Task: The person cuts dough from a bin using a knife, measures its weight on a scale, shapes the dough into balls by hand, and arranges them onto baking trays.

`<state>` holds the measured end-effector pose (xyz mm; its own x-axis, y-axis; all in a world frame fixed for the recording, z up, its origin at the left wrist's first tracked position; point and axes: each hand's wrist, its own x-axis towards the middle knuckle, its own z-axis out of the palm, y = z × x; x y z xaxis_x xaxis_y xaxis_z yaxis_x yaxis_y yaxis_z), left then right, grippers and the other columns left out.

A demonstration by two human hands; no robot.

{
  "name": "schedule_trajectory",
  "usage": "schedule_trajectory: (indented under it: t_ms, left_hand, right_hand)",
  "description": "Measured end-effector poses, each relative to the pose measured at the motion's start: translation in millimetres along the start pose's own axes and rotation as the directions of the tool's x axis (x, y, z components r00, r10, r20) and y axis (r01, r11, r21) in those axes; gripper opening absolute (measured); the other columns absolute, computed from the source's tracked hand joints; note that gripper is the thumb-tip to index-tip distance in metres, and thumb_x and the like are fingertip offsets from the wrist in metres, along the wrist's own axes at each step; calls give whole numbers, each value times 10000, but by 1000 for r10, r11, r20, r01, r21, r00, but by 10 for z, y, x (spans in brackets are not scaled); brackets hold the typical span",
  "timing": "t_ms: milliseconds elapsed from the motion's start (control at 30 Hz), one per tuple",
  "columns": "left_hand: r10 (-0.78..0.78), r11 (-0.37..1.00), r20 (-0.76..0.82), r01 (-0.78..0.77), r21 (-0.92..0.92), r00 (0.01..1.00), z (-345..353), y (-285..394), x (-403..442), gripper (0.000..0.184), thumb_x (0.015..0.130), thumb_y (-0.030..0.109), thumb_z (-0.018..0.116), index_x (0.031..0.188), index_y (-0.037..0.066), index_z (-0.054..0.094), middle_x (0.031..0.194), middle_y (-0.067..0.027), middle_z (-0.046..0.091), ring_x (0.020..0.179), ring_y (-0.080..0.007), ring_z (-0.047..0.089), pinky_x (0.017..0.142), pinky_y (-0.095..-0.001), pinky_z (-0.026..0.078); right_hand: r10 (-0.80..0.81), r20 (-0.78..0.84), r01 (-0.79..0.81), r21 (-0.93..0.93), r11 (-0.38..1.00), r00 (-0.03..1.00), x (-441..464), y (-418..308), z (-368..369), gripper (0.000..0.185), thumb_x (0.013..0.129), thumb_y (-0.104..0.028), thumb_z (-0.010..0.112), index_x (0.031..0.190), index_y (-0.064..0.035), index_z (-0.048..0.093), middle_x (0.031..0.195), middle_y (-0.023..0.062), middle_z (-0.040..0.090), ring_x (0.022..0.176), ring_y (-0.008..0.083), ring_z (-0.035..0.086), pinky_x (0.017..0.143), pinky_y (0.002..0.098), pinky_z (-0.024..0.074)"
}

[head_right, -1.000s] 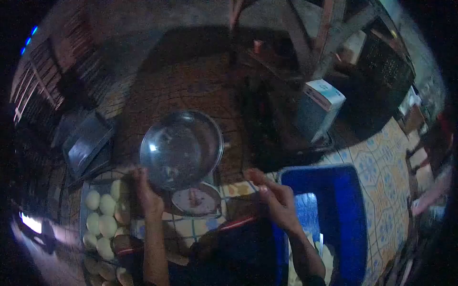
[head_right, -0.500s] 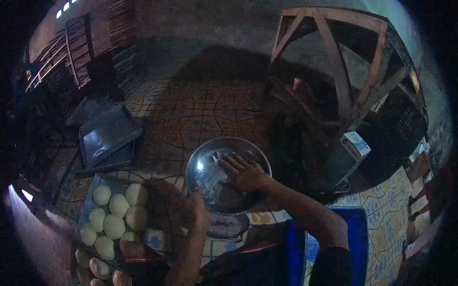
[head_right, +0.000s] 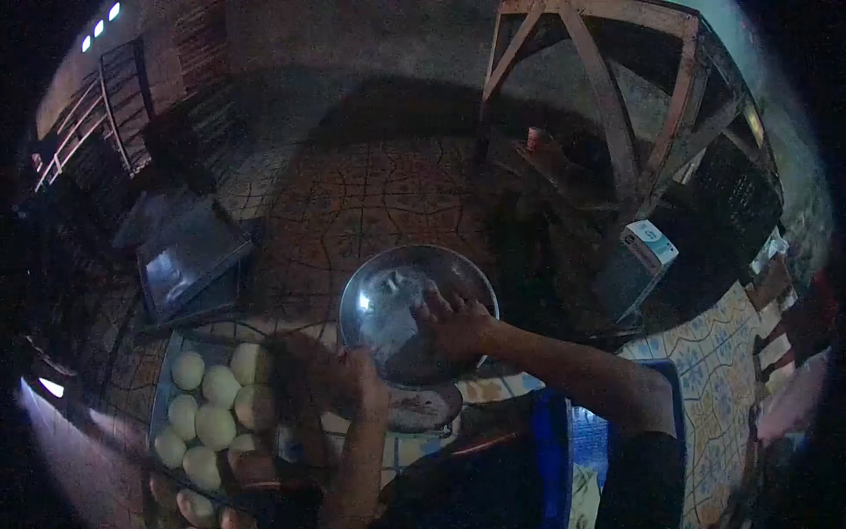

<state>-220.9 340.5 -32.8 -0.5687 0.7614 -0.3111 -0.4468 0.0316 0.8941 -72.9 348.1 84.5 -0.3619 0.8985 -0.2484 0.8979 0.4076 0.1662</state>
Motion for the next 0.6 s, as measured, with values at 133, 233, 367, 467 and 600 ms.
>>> schedule_trajectory:
  t_ms: [133, 233, 367, 467, 600]
  left_hand:
    - [-163, 982, 197, 179, -66, 967, -75, -203, 223, 359, 854, 89, 489, 1186, -34, 546, 1101, -163, 602, 962, -248, 580, 870, -392, 459]
    - [-126, 947, 309, 207, -245, 943, -69, 38, -48, 375, 859, 133, 502, 1209, 1, 534, 1099, -163, 605, 945, -254, 596, 848, -400, 481]
    - [-162, 978, -17, 162, 130, 987, -10, 371, -74, 311, 869, 124, 510, 1152, 2, 556, 1071, -149, 600, 937, -249, 605, 820, -384, 491]
    - [-238, 971, 37, 237, 44, 971, 56, 455, -156, 371, 890, 224, 531, 1181, -5, 550, 1152, -144, 576, 1005, -268, 558, 813, -338, 479]
    - [-199, 758, 112, 80, 648, 974, -53, 1409, -995, 571, 923, 454, 447, 1282, 15, 517, 1224, -188, 563, 1117, -269, 553, 957, -382, 421]
  right_hand:
    - [-519, 287, 544, -8, 839, 805, 143, -163, 269, 625, 935, -434, 421, 1485, -251, 186, 1554, 141, 37, 1419, 389, 28, 1115, 594, 102]
    - [-487, 45, 476, 148, 867, 872, 285, -172, 173, 662, 925, -450, 433, 1492, -269, 143, 1557, 135, 17, 1415, 407, 16, 1116, 594, 85]
    - [85, -11, -81, 210, 974, 996, 108, -16, 32, 676, 927, -470, 416, 1496, -270, 110, 1558, 133, -6, 1412, 416, 35, 1121, 583, 62]
    - [89, 123, -113, 202, 973, 988, -18, -39, 73, 651, 946, -511, 346, 1494, -223, 144, 1548, 152, 73, 1355, 427, 235, 1056, 559, 252]
    - [-416, 417, -73, 772, 631, 809, -360, -127, -263, 642, 984, -514, 232, 1489, -124, 157, 1526, 167, 172, 1263, 358, 438, 918, 458, 470]
